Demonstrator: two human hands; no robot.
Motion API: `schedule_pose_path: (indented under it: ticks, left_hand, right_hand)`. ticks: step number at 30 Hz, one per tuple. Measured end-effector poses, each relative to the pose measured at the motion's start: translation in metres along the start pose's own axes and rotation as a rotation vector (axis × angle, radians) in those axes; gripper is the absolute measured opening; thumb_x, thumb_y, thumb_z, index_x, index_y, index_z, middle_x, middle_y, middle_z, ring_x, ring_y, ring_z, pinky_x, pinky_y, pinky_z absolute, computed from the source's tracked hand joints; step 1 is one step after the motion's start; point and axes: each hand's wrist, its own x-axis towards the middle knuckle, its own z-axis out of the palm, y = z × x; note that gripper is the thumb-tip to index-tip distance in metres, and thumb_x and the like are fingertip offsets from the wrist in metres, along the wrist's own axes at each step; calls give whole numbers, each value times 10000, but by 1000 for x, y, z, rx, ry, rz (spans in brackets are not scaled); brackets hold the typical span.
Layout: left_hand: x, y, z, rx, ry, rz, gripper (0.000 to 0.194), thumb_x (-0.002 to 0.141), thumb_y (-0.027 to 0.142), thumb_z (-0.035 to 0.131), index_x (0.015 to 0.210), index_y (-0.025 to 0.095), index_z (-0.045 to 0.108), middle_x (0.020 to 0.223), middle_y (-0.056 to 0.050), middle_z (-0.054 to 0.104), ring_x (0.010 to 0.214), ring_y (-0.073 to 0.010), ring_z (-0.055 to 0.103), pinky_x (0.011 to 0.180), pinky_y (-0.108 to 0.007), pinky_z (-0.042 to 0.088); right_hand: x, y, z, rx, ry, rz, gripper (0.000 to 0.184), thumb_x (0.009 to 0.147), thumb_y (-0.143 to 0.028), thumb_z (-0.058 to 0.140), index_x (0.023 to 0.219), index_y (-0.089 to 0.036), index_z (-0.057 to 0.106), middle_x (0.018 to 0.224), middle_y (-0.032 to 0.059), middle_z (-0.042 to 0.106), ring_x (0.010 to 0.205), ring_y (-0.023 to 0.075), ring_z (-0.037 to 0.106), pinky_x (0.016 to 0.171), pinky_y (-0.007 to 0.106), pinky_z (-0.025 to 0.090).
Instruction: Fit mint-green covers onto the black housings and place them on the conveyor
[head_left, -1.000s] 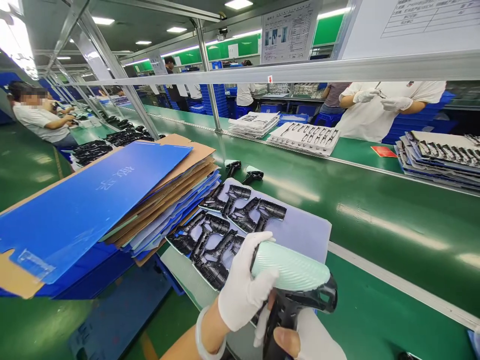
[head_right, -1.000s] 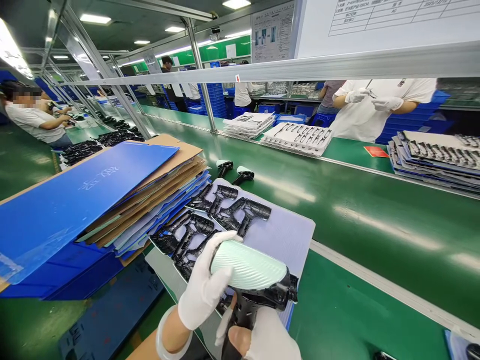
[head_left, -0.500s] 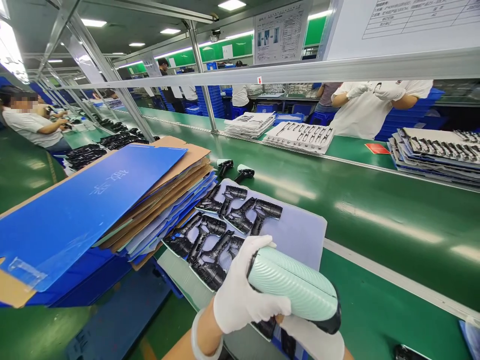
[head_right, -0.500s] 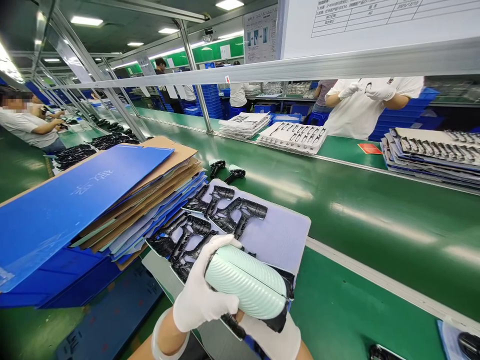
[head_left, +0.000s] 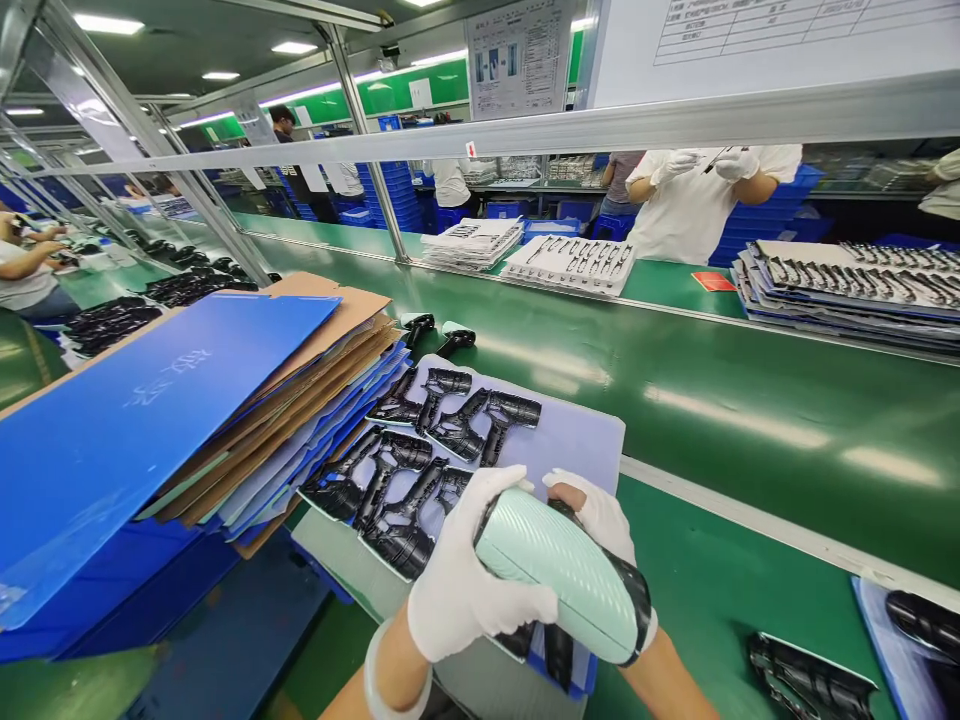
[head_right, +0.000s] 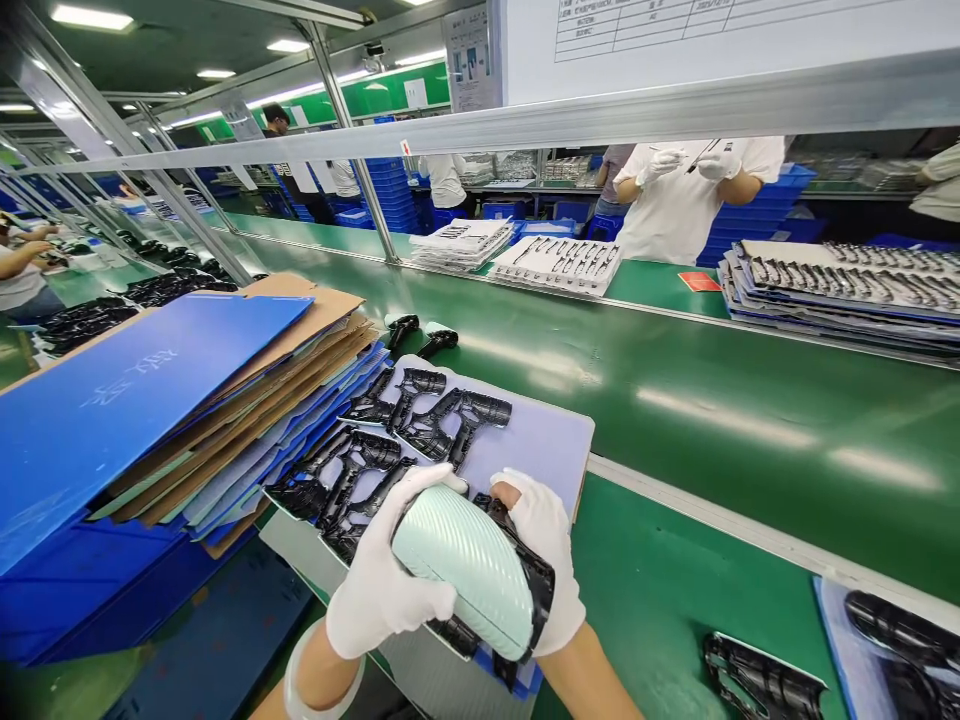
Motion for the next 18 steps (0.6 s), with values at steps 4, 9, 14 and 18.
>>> schedule_pose_path:
  ticks: [4, 9, 14, 18]
  left_hand:
    - [0, 1, 0, 11, -26, -21, 938, 551, 681, 829, 1360, 318, 521, 1209, -66, 583, 1125, -299, 566, 988, -423, 464]
    - [1, 3, 0, -19, -44, -56, 927, 544, 692, 823, 1350, 341, 528, 1224, -54, 571, 1118, -288, 556, 1010, -430, 446]
    - [3, 4, 0, -4, -61, -52, 908, 558, 630, 856, 1352, 340, 524, 1217, -50, 573, 1091, -276, 556, 1008, -423, 441]
    - [3, 6, -1, -4, -76, -49, 913, 553, 625, 861, 1353, 355, 515, 1236, -41, 572, 1117, -277, 551, 1023, -420, 430]
  right_hand:
    - [14, 10, -5, -135, 117, -142, 235, 891, -195, 456, 1001, -255, 655, 1072, 47, 734, 1058, 221, 677, 910, 379, 550]
    - [17, 19, -1, -162, 122, -79, 259, 897, -173, 465, 984, -265, 690, 1108, 50, 729, 1144, 234, 645, 987, 440, 521]
    - [16, 19, 1, -125, 274, -62, 245, 935, -199, 445, 1010, -263, 668, 1121, 70, 713, 1166, 252, 628, 1002, 470, 511]
    - [26, 8, -11, -100, 316, 19, 222, 938, -318, 499, 1113, -265, 624, 1112, 86, 696, 1143, 277, 627, 994, 472, 510]
